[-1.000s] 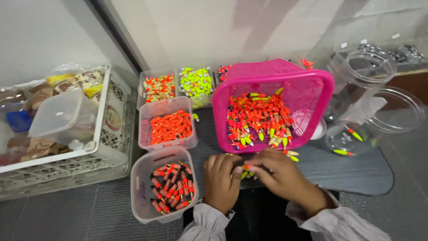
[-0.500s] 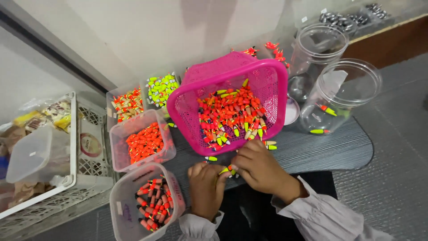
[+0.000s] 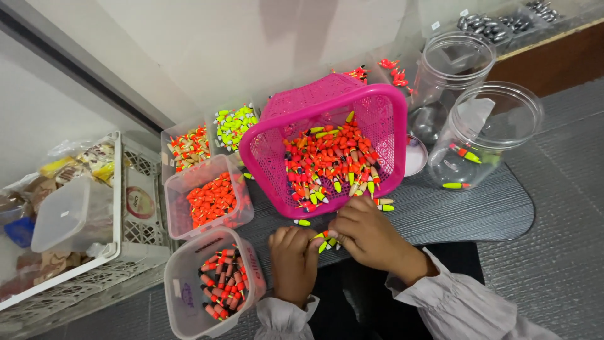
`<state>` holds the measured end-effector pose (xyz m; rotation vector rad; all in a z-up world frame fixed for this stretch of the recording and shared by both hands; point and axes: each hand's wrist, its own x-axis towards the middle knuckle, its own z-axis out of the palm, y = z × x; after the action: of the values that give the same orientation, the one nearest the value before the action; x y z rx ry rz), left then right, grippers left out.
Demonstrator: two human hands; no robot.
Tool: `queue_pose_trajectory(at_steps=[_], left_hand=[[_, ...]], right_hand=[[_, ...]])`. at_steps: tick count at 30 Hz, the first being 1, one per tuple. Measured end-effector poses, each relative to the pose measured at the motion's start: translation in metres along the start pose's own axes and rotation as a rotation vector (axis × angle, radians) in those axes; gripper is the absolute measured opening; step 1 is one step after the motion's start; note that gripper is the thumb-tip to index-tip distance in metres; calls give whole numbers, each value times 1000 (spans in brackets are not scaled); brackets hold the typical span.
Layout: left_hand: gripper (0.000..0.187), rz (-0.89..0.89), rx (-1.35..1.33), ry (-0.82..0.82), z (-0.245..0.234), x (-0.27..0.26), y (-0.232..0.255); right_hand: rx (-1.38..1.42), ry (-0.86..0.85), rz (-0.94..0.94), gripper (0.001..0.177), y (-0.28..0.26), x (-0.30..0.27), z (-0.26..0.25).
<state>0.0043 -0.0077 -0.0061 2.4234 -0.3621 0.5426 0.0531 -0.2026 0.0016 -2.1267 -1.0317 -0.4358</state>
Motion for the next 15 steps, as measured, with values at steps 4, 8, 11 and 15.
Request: queue_pose_trajectory(at_steps=[4,8,11,15], left_hand=[[44,-14,-27,19,-6,3,7],[51,-45,-10,-4,-7,3,7],[43,-6,13,8,-5,1,4],[39,39,17,31,-3,0,2]], right_hand=[[-2,14,10,18,1,-1,2],[19,30,43,17,2,-4,4],[16,14,60,21,0,-2,3],[5,64,-3,21,-4,-6,-8]])
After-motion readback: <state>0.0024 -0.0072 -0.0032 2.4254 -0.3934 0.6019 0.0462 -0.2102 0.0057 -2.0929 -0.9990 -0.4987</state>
